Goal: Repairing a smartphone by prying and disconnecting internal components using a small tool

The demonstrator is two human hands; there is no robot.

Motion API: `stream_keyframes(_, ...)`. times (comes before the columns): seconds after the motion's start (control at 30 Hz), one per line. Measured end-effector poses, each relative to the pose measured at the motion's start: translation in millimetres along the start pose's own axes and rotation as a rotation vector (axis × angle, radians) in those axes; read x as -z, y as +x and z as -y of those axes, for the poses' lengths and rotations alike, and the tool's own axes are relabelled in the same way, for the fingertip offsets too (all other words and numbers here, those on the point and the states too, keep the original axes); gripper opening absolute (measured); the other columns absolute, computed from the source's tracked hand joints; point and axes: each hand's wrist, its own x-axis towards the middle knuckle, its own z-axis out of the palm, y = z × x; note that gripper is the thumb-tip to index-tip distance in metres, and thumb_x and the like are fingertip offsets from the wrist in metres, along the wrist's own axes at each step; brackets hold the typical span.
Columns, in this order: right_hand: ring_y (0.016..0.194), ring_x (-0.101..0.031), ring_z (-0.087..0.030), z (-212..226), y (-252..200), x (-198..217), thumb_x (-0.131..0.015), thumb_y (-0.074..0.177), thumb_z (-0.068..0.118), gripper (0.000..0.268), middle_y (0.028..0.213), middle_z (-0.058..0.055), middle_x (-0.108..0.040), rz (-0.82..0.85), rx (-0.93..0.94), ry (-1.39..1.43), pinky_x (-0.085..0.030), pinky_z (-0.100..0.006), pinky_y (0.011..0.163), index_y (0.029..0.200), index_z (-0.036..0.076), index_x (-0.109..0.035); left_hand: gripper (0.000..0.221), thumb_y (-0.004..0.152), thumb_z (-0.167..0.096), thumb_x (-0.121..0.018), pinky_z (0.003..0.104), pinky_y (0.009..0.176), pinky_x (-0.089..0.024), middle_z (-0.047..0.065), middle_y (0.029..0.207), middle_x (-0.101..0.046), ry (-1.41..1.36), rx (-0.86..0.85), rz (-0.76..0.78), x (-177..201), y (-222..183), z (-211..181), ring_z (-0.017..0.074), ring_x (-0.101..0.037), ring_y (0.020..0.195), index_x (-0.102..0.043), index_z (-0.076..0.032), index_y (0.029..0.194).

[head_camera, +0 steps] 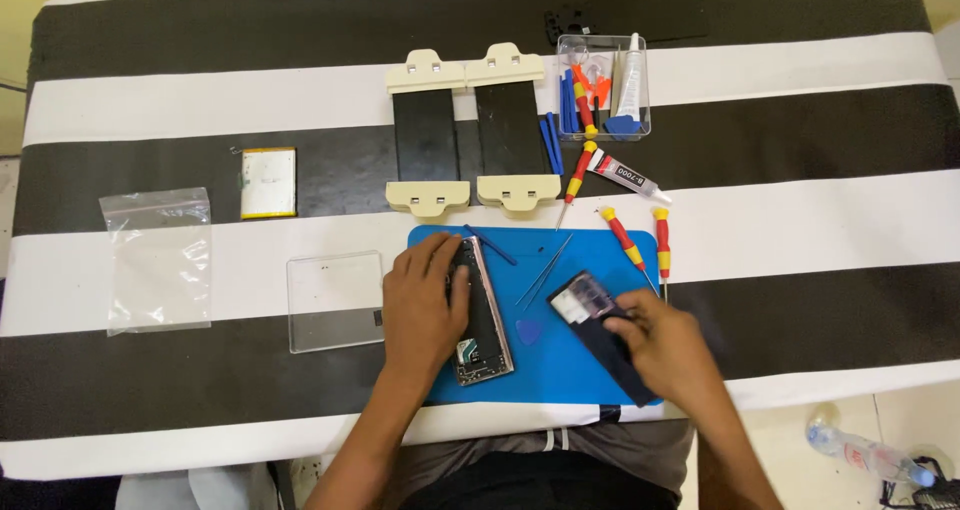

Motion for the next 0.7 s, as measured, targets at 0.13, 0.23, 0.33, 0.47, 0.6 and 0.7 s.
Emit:
stream_keyframes(0.13,0.088,-0.072,-0.024,-1,1,21,-0.075,0.092,0.005,0.023,0.104,-0.023,-0.08,-0.087,-0.123,0.36,-0.058,-0.041,0.079,0.114,-0.001,-0.071,0.05,0.099,-0.044,-0.06,0.055,0.103,-0.039,0.007,0.147,-0.049,0.09,0.063,0.188,-4,-3,-17,0.0362,-0.04,0.135,-0.059,-0.02,0.144)
stream_keyframes(0.23,0.081,-0.069,-0.015,-21,8,9,-0.071,0.096,0.004,0.024,0.097,-0.014,-0.08,-0.072,-0.136,0.493,-0.055,-0.029,0.071,0.119,-0.001,-0.067,0.086,0.089,-0.045,-0.077,0.07,0.107,-0.034,0.026,0.155,-0.029,-0.042,0.233,0.276,1,-2,-35,0.0548,-0.024,0.139,-0.039,-0.004,0.155)
stream_keyframes(0.33,0.074,-0.069,-0.017,-22,7,-13,-0.063,0.098,0.0,0.026,0.09,-0.014,-0.078,-0.078,-0.125,0.639,-0.056,-0.028,0.063,0.124,-0.003,-0.062,0.097,0.086,-0.032,-0.078,0.071,0.108,-0.032,0.029,0.158,-0.017,-0.034,0.205,0.228,-9,-11,-47,0.0567,-0.019,0.14,-0.024,-0.001,0.16)
stream_keyframes(0.47,0.074,-0.07,-0.016,-10,1,-28,-0.067,0.096,0.0,0.031,0.09,-0.012,-0.077,-0.101,-0.144,0.646,-0.057,-0.028,0.063,0.126,-0.004,-0.06,0.096,0.079,-0.015,-0.077,0.07,0.104,-0.037,0.031,0.158,-0.016,-0.058,0.228,0.147,-11,-13,-53,0.0582,-0.021,0.14,-0.026,0.001,0.159)
stream_keyframes(0.6,0.068,-0.069,-0.018,2,-4,-24,-0.076,0.092,0.015,0.029,0.079,-0.01,-0.074,-0.197,-0.197,0.262,-0.055,-0.031,0.059,0.118,0.003,-0.069,0.086,0.076,-0.016,-0.072,0.067,0.107,-0.036,0.03,0.158,-0.02,-0.141,0.209,0.049,-15,-21,-48,0.0542,-0.027,0.141,-0.036,-0.001,0.153)
stream_keyframes(0.7,0.066,-0.065,-0.013,-3,-3,-21,-0.078,0.09,0.027,0.027,0.075,-0.002,-0.07,-0.199,-0.202,0.094,-0.056,-0.031,0.065,0.11,0.011,-0.073,0.088,0.073,-0.024,-0.075,0.063,0.115,-0.032,0.026,0.163,-0.017,-0.159,0.229,0.065,-13,-28,-48,0.0482,-0.028,0.147,-0.039,-0.008,0.152)
